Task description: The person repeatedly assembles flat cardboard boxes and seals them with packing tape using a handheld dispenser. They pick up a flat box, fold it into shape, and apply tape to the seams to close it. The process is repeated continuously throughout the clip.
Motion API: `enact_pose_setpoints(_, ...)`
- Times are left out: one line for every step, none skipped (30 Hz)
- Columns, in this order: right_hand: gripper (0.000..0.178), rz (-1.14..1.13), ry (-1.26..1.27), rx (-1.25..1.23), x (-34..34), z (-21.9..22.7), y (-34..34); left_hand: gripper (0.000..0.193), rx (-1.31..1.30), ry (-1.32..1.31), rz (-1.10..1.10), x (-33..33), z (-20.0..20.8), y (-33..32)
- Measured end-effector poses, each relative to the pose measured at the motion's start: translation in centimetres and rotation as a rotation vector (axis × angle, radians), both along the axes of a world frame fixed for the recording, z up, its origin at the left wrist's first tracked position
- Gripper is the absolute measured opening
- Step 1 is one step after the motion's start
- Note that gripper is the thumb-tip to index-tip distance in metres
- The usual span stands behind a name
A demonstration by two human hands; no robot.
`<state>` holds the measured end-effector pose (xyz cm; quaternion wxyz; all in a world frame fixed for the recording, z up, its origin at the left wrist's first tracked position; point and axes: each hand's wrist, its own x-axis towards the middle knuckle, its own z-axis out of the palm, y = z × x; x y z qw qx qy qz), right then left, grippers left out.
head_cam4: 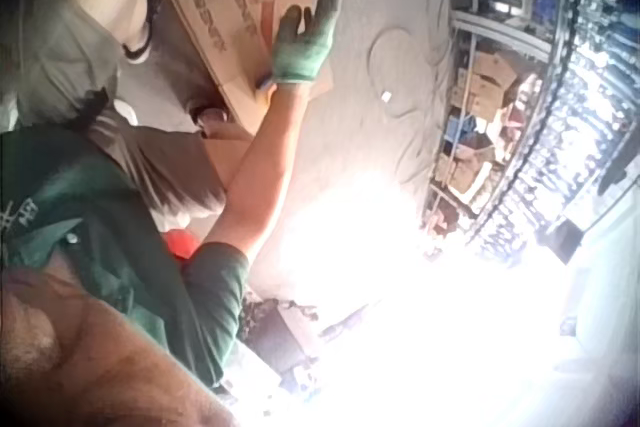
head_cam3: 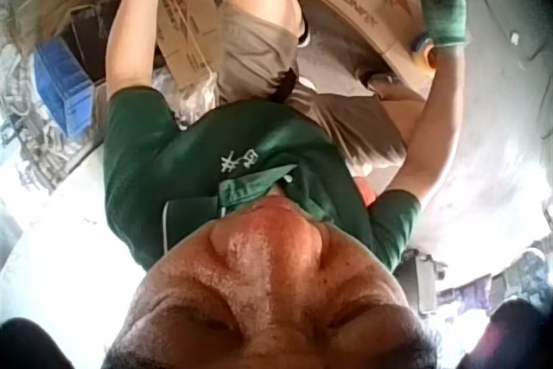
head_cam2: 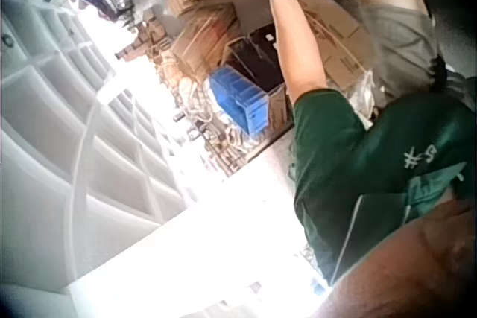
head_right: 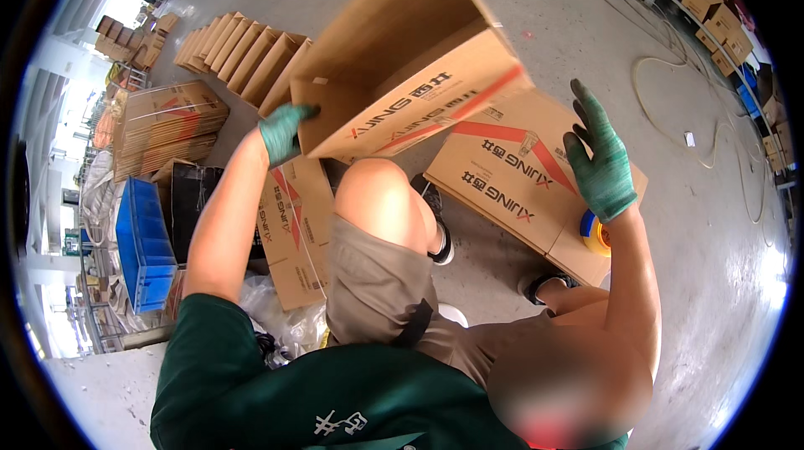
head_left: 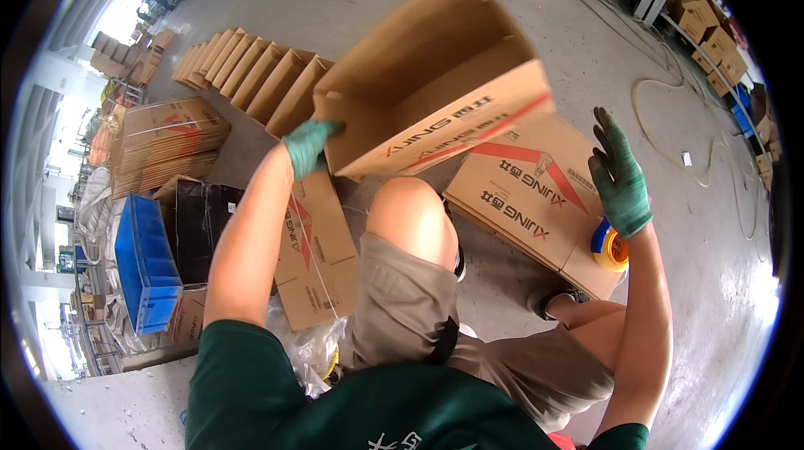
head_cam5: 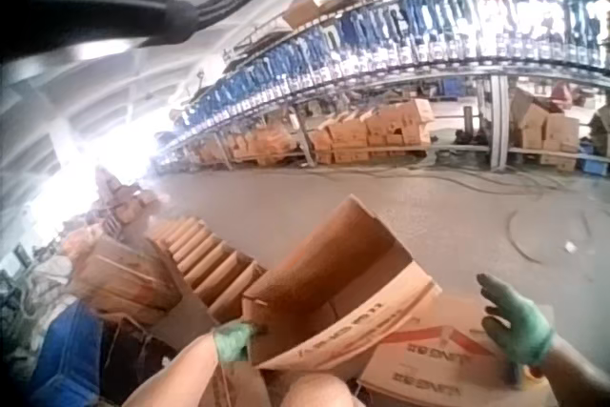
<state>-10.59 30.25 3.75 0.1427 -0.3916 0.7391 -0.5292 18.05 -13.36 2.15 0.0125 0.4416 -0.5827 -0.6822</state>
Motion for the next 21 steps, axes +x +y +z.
enact_pose_setpoints(0.064,0.008,0.024,0.009,0.0,-0.1,0.4,0.04,0.044,-0.042,0.046,1.8,-1.6,-0.3)
enact_pose_setpoints(0.064,0.003,0.02,0.042,-0.2,-0.3,0.9,0.043,0.089,-0.083,0.091,3.0,-3.3,-0.4)
enact_pose_setpoints(0.064,0.006,0.015,0.073,-0.4,-0.5,1.3,0.043,0.131,-0.117,0.153,4.1,-5.1,-0.2)
enact_pose_setpoints(0.063,0.002,0.011,0.11,-0.6,-0.8,2.0,0.043,0.179,-0.149,0.209,5.0,-7.5,-0.1)
enact_pose_setpoints(0.061,-0.012,-0.024,0.113,-0.8,-1.3,2.8,0.042,0.269,-0.106,0.274,5.7,-10.7,-0.1)
enact_pose_setpoints(0.061,-0.02,-0.074,0.164,-0.7,-1.8,3.1,0.042,0.355,-0.065,0.347,6.9,-14.4,-0.2)
enact_pose_setpoints(0.06,-0.033,-0.12,0.213,-0.6,-2.0,3.4,0.042,0.439,-0.019,0.414,7.6,-17.9,-0.4)
enact_pose_setpoints(0.06,-0.039,-0.167,0.261,-0.5,-2.0,3.2,0.042,0.43,0.015,0.505,8.5,-21.3,-0.6)
enact_pose_setpoints(0.055,-0.086,-0.21,0.336,0.6,-0.8,2.2,0.043,0.422,0.044,0.605,10.0,-24.6,-0.5)
enact_pose_setpoints(0.053,-0.056,-0.188,0.346,0.5,-1.5,2.4,0.043,0.417,0.075,0.691,10.4,-26.4,0.0)
enact_pose_setpoints(0.052,-0.049,-0.167,0.36,0.2,-2.6,3.4,0.046,0.226,0.081,0.661,9.4,-27.0,1.2)
enact_pose_setpoints(0.051,-0.039,-0.145,0.373,-0.1,-3.4,4.4,0.048,0.033,0.091,0.631,8.7,-27.5,2.5)
enact_pose_setpoints(0.046,-0.041,-0.171,0.397,0.3,-3.1,4.3,0.051,-0.168,0.098,0.607,8.6,-27.6,3.4)
enact_pose_setpoints(0.045,-0.023,-0.161,0.442,0.5,-3.0,4.3,0.057,-0.483,0.088,0.45,8.6,-27.6,3.9)
enact_pose_setpoints(0.044,-0.001,-0.15,0.488,0.5,-2.9,4.2,0.063,-0.793,0.076,0.285,8.7,-27.5,4.4)
enact_pose_setpoints(0.043,0.027,-0.139,0.534,0.6,-2.9,4.0,0.068,-0.985,-0.007,0.092,8.4,-27.1,4.9)
enact_pose_setpoints(0.04,0.042,-0.103,0.501,0.8,-3.6,4.0,0.074,-1.19,-0.071,-0.081,8.0,-26.4,5.4)
enact_pose_setpoints(0.039,0.053,-0.076,0.531,0.8,-3.7,4.2,0.079,-1.271,-0.204,-0.277,6.6,-26.1,6.1)
enact_pose_setpoints(0.039,0.057,-0.054,0.566,0.9,-3.8,4.5,0.083,-1.103,-0.31,-0.376,4.5,-24.1,7.0)
enact_pose_setpoints(0.038,0.072,-0.033,0.586,1.0,-4.1,4.5,0.087,-0.945,-0.43,-0.477,2.5,-21.8,7.9)
enact_pose_setpoints(0.039,0.003,-0.151,0.662,1.2,-4.2,4.6,0.09,-0.558,-0.51,-0.441,0.7,-19.0,8.4)
